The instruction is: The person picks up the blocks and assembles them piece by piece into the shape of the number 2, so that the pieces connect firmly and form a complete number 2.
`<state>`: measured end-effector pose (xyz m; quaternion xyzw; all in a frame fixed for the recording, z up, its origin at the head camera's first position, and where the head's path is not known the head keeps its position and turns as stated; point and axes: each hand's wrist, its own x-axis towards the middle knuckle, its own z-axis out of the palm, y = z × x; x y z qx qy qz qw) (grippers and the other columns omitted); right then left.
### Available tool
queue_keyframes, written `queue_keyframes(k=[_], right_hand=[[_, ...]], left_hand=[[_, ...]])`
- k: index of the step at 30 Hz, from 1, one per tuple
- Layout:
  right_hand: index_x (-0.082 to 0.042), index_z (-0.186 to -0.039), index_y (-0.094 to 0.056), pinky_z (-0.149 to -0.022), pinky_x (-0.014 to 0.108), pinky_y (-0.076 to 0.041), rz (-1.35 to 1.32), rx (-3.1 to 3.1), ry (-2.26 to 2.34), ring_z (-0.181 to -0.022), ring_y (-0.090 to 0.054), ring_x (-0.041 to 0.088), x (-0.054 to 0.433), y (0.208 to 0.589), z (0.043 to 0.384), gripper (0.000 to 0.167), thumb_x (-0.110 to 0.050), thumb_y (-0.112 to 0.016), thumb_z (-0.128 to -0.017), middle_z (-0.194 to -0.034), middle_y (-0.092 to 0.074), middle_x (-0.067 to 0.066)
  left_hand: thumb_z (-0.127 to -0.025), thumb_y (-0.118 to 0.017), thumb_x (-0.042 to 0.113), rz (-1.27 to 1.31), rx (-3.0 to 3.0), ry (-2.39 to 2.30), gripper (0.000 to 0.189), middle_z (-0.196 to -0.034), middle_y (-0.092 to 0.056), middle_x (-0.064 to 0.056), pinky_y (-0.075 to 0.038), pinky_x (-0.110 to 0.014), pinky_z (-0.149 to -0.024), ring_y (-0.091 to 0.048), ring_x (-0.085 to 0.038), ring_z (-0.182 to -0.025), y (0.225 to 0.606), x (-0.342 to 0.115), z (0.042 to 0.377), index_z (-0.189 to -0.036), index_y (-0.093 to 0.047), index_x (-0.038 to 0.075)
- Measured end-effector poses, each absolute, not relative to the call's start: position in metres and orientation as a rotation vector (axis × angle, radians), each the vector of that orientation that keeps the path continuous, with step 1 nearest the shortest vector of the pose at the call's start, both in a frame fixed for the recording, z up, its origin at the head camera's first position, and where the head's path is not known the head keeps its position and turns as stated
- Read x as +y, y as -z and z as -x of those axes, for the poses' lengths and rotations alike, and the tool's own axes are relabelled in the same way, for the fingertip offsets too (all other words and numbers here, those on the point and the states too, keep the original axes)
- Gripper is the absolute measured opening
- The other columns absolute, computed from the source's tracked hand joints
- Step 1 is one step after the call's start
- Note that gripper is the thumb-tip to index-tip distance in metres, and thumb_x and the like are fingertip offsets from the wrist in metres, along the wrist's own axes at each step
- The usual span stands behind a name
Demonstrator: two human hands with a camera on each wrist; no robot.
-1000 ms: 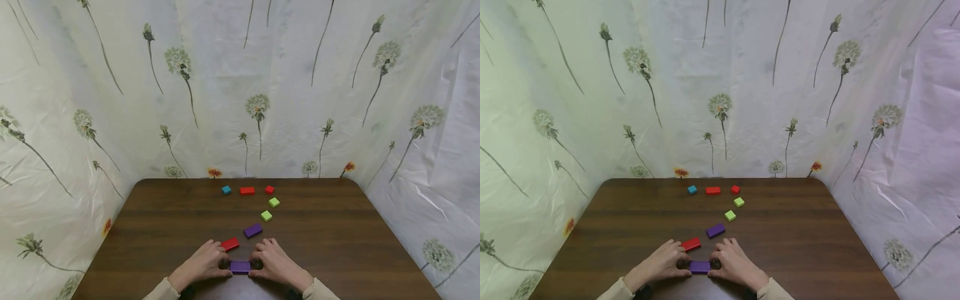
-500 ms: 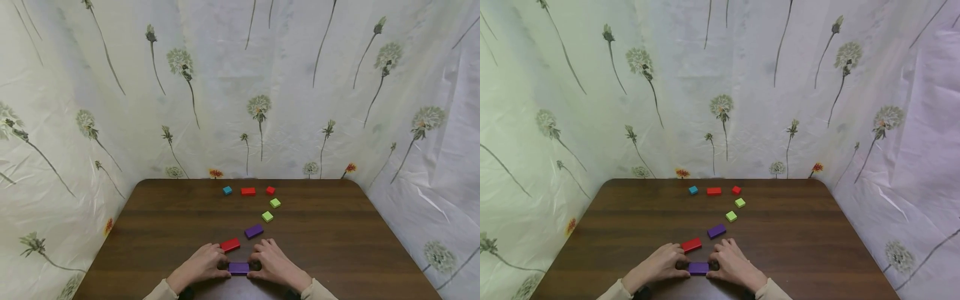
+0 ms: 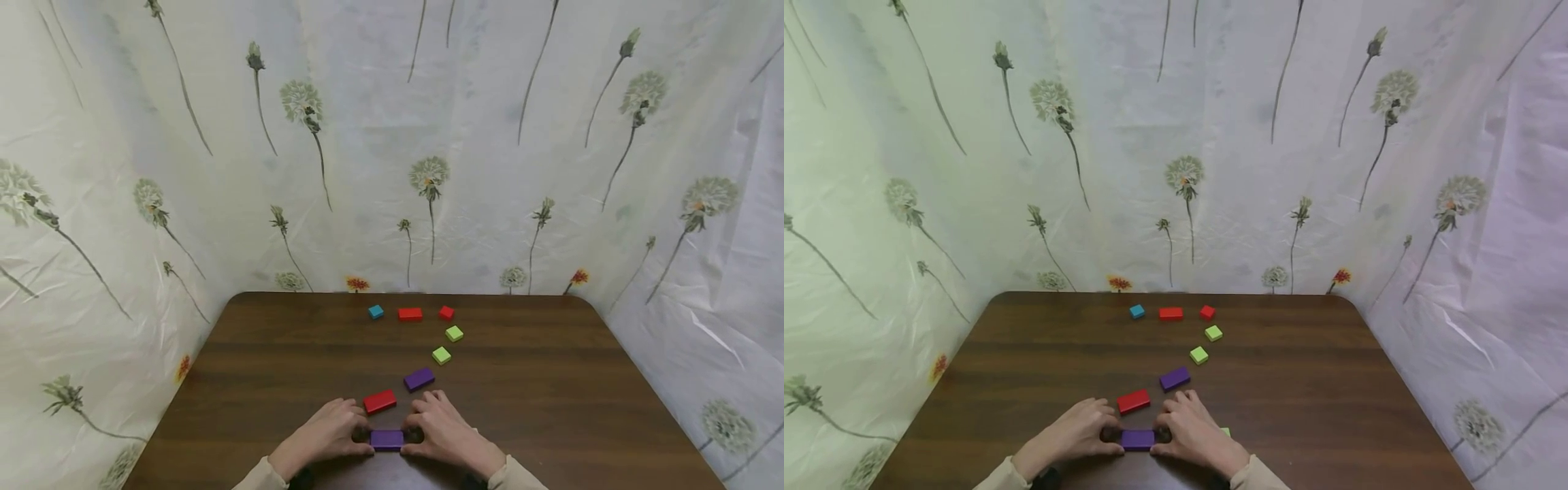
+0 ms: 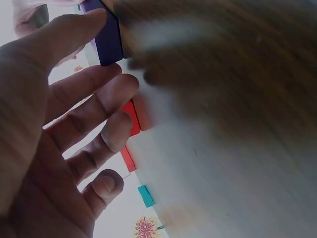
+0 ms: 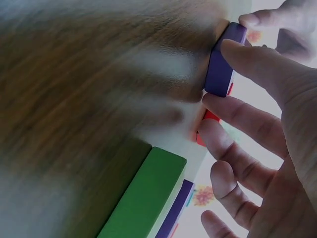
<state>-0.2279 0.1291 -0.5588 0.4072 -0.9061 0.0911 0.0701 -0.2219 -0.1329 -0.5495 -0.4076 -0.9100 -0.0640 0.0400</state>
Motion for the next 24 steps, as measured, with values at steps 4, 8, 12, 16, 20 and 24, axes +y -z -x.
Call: queue_keyframes(k=[4,8,12,16,20,24], right_hand=[[-0.031,-0.092,-0.074,-0.080,0.036,-0.035,-1.227,-2.731,-0.262,-0.083,-0.045,0.010,0.1275,0.5602,0.2288,0.033,-0.060,-0.070,-0.077,-0.084,-0.056,-0.014],[-0.030,-0.091,-0.073,-0.081,0.037,-0.035,-1.232,-2.727,-0.261,-0.083,-0.045,0.009,0.1259,0.5617,0.2290,0.033,-0.059,-0.070,-0.077,-0.085,-0.057,-0.015],[-0.028,-0.090,-0.073,-0.081,0.037,-0.035,-1.238,-2.694,-0.262,-0.083,-0.046,0.009,0.1256,0.5621,0.2273,0.033,-0.058,-0.072,-0.076,-0.084,-0.058,-0.014],[-0.028,-0.089,-0.073,-0.082,0.040,-0.036,-1.247,-2.684,-0.267,-0.085,-0.049,0.011,0.1257,0.5614,0.2263,0.031,-0.057,-0.073,-0.076,-0.084,-0.058,-0.014],[-0.029,-0.090,-0.072,-0.084,0.042,-0.037,-1.246,-2.690,-0.267,-0.086,-0.050,0.011,0.1262,0.5618,0.2266,0.032,-0.058,-0.072,-0.076,-0.086,-0.059,-0.014],[-0.030,-0.090,-0.071,-0.085,0.042,-0.037,-1.237,-2.662,-0.247,-0.087,-0.051,0.012,0.1270,0.5647,0.2268,0.034,-0.060,-0.072,-0.074,-0.087,-0.061,-0.014]], left_hand=[[-0.080,-0.069,0.057,1.243,-2.774,0.219,0.034,-0.083,-0.065,0.017,-0.038,-0.019,-0.066,-0.051,-0.001,-0.078,0.5516,-0.1345,0.2221,-0.091,-0.075,0.025],[-0.079,-0.070,0.058,1.224,-2.763,0.221,0.034,-0.079,-0.062,0.017,-0.036,-0.019,-0.064,-0.049,-0.001,-0.075,0.5544,-0.1360,0.2218,-0.088,-0.074,0.025],[-0.078,-0.071,0.058,1.223,-2.758,0.230,0.034,-0.077,-0.060,0.018,-0.034,-0.018,-0.062,-0.046,0.000,-0.072,0.5563,-0.1365,0.2219,-0.087,-0.073,0.026],[-0.078,-0.071,0.058,1.235,-2.770,0.246,0.032,-0.069,-0.054,0.018,-0.031,-0.018,-0.060,-0.041,0.000,-0.068,0.5560,-0.1363,0.2228,-0.081,-0.070,0.026],[-0.077,-0.071,0.059,1.232,-2.784,0.236,0.033,-0.067,-0.050,0.018,-0.030,-0.018,-0.060,-0.039,0.000,-0.067,0.5552,-0.1358,0.2230,-0.080,-0.069,0.026],[-0.076,-0.072,0.059,1.230,-2.786,0.234,0.035,-0.072,-0.054,0.018,-0.032,-0.018,-0.060,-0.042,0.001,-0.069,0.5558,-0.1365,0.2225,-0.088,-0.071,0.026]])
